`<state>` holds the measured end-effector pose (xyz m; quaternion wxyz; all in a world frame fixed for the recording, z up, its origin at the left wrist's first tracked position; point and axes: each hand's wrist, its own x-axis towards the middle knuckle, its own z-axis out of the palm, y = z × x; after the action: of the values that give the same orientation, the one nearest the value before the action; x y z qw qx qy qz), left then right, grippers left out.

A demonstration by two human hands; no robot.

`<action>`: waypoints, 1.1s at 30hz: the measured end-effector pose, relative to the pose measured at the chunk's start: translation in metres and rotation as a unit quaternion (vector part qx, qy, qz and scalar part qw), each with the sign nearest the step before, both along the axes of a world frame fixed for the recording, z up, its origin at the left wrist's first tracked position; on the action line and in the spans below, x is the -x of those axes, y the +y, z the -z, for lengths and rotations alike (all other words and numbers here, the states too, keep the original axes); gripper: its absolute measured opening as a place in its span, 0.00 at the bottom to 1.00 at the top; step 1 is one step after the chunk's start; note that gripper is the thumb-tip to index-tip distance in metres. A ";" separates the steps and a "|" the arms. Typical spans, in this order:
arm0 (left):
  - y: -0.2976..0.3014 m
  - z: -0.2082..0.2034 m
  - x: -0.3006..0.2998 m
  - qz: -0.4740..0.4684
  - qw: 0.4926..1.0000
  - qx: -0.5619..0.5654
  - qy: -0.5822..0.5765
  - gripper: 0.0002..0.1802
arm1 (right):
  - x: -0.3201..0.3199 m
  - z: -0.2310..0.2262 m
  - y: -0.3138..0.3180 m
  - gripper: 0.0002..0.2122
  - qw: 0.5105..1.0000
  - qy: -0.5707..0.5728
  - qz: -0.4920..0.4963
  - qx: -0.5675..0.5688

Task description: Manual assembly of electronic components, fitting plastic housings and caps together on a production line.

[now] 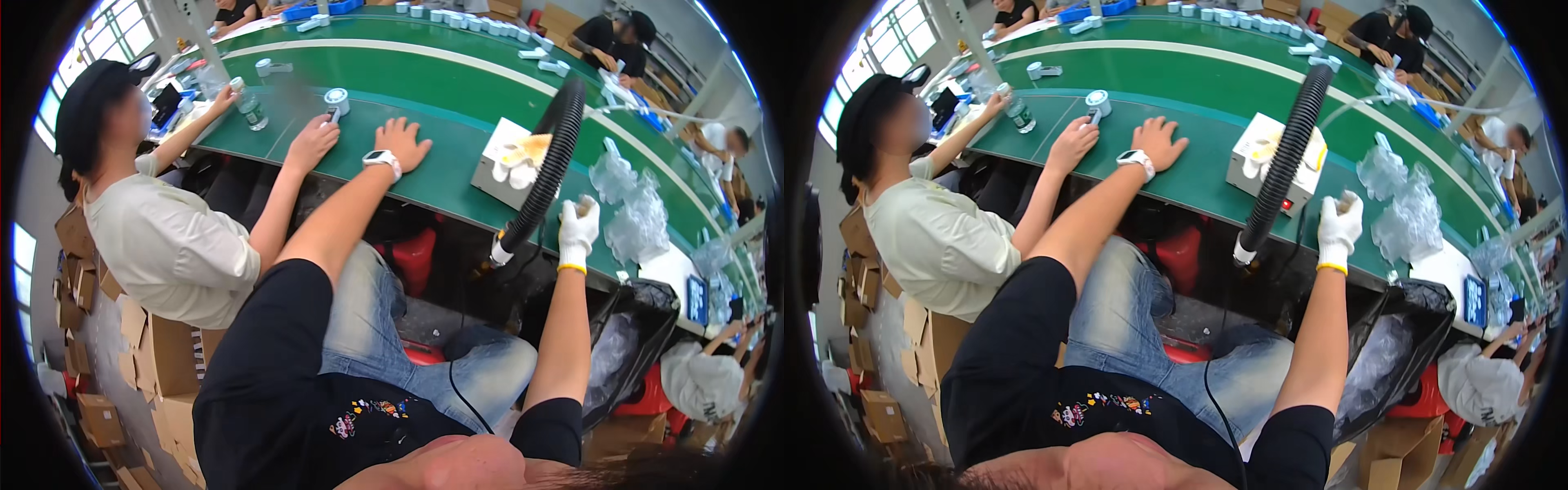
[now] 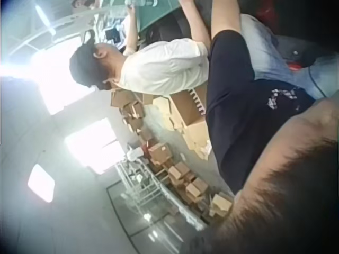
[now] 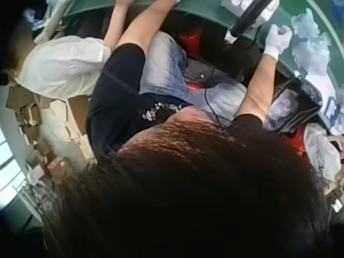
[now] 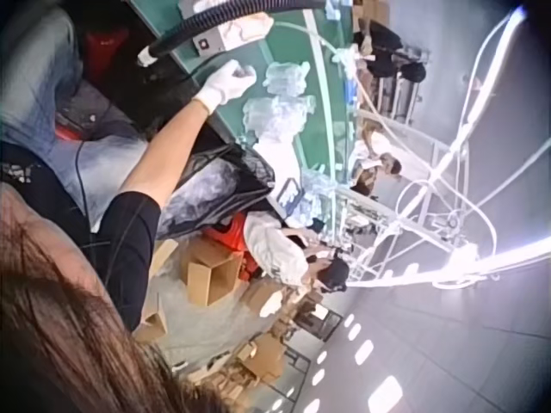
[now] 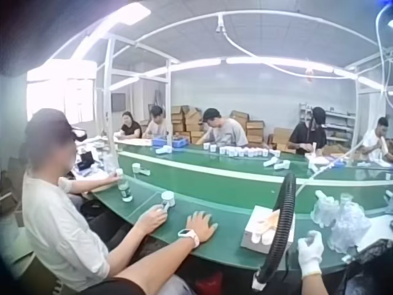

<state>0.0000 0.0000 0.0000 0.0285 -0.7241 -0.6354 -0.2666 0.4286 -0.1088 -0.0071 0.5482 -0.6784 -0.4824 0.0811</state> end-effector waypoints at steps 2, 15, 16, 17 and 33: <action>-0.007 -0.008 -0.019 -0.005 0.997 0.059 0.039 0.37 | -0.011 -0.002 0.003 0.20 1.000 0.010 -0.009 -0.015; -0.009 -0.005 0.008 -0.010 0.998 0.048 0.033 0.38 | 0.006 0.004 -0.003 0.20 0.997 0.070 -0.037 -0.017; -0.009 -0.004 0.008 -0.013 0.999 0.046 0.023 0.38 | 0.006 0.003 -0.003 0.20 0.997 0.070 -0.037 -0.018; -0.010 -0.004 0.008 -0.015 0.999 0.043 0.013 0.38 | 0.007 0.003 -0.003 0.20 0.996 0.075 -0.039 -0.022; -0.011 -0.008 0.008 -0.009 0.998 0.049 0.028 0.39 | 0.005 0.008 -0.001 0.20 0.989 0.124 -0.061 -0.051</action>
<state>-0.0082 -0.0112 0.0076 0.0132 -0.7260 -0.6531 -0.2149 0.4232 -0.1102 -0.0148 0.6317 -0.6036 -0.4545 0.1733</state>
